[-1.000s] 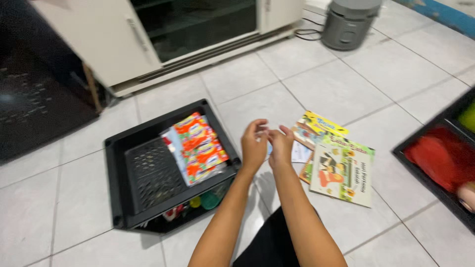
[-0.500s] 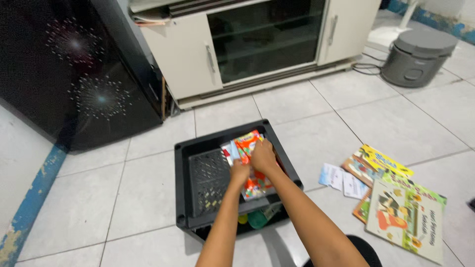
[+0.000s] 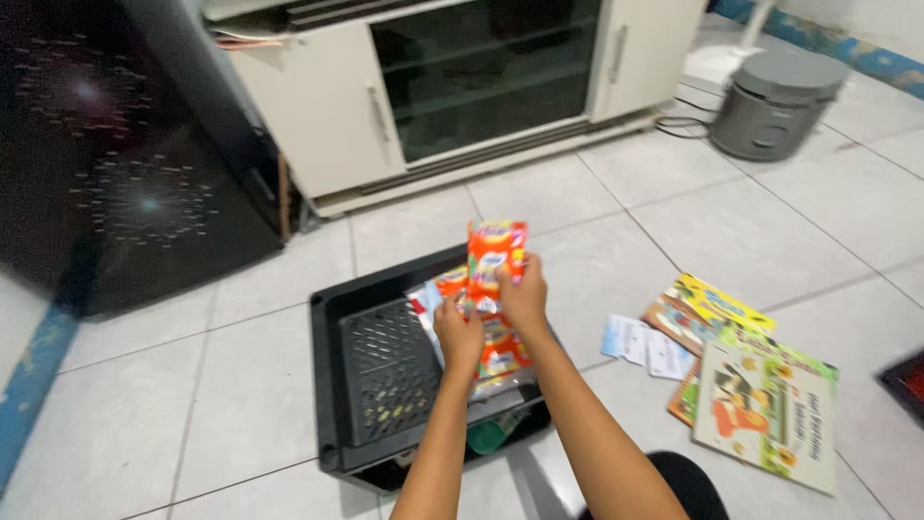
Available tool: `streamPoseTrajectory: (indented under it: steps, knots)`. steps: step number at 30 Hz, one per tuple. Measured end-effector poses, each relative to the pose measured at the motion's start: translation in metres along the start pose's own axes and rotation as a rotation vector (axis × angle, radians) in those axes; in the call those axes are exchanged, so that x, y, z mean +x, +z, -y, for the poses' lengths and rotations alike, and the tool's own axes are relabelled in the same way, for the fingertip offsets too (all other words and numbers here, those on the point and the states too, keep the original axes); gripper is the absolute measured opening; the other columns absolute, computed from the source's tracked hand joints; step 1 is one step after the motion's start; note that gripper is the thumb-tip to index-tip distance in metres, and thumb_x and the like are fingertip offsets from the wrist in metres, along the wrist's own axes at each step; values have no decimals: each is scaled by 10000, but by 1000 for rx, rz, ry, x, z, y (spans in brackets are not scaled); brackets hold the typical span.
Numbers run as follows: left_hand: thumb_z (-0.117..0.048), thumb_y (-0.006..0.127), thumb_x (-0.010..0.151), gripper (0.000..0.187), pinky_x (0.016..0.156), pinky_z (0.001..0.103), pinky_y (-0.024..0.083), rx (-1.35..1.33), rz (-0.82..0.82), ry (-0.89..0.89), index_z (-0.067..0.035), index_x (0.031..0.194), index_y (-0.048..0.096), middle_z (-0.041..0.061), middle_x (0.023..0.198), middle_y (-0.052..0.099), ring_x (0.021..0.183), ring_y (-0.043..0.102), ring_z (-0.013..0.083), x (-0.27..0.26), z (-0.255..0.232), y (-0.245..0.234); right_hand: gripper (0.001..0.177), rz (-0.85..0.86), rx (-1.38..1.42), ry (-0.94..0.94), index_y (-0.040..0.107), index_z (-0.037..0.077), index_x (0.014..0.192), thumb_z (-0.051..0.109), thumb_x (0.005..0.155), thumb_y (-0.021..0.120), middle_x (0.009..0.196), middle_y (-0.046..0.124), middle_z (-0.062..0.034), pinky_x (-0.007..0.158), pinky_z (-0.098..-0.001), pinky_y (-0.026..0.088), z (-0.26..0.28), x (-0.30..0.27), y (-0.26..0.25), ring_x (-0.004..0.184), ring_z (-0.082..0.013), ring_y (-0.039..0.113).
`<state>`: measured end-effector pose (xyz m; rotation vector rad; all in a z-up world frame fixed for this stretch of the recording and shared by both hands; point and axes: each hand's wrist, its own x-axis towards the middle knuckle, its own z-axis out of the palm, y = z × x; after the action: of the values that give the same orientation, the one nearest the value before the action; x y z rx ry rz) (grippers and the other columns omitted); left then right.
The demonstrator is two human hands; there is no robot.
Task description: The person sits on the floor and removes various items from a black plastic crate, including books, packaged snacks, face masks, small bottles, and pouches. They place the items on the floor and then separate the crate into two stacked trays.
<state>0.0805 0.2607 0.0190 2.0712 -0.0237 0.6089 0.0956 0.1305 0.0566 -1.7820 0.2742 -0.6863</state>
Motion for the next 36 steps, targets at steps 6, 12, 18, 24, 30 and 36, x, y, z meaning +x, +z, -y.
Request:
streamPoseTrajectory:
  steps: [6,12,18,24,30,36]
  knots:
    - [-63,616,882,387,1002,441,494,-460,273,178,-2,1262,581,195,1277,602,1166,601,356,-43,-149,35,476,-381,302,126,479,53,1299,60,860,664,1158,702,-141,856,-322,563,-57,41,-135,1005,-193,702]
    - [-64,644,853,508,1081,474,398,-399,531,129,50,1333,522,267,1331,555,1267,515,425,-131,-157,178,625,-251,-303,537,519,58,1283,146,732,799,1160,698,-214,868,-421,542,-179,26,-238,1032,-340,691]
    - [-114,547,904,420,1059,485,460,-70,761,-309,9,1304,571,275,1284,627,1223,590,442,-209,-49,274,346,-57,-280,1033,577,-57,1137,67,817,623,1042,697,-284,628,-570,590,-257,-39,-259,909,-419,754]
    - [-122,584,903,436,1081,459,442,-109,704,-203,3,1319,559,260,1306,615,1251,574,417,-201,-31,273,503,-124,-468,1053,674,-85,1198,175,770,722,1230,697,-302,977,-430,554,-273,-39,-250,1158,-390,701]
    - [-95,589,905,473,1080,438,435,-323,613,14,9,1362,525,239,1387,557,1290,542,403,-139,-142,198,773,-290,-453,550,587,9,1302,305,610,761,1191,700,-233,970,-464,515,-235,23,-214,1131,-407,663]
    - [-129,616,947,412,1089,445,437,-455,350,258,20,1326,547,232,1344,602,1273,569,394,-78,-209,86,688,-201,-412,18,523,-48,1333,313,814,794,1122,593,-334,860,-475,505,-112,42,-156,1037,-457,604]
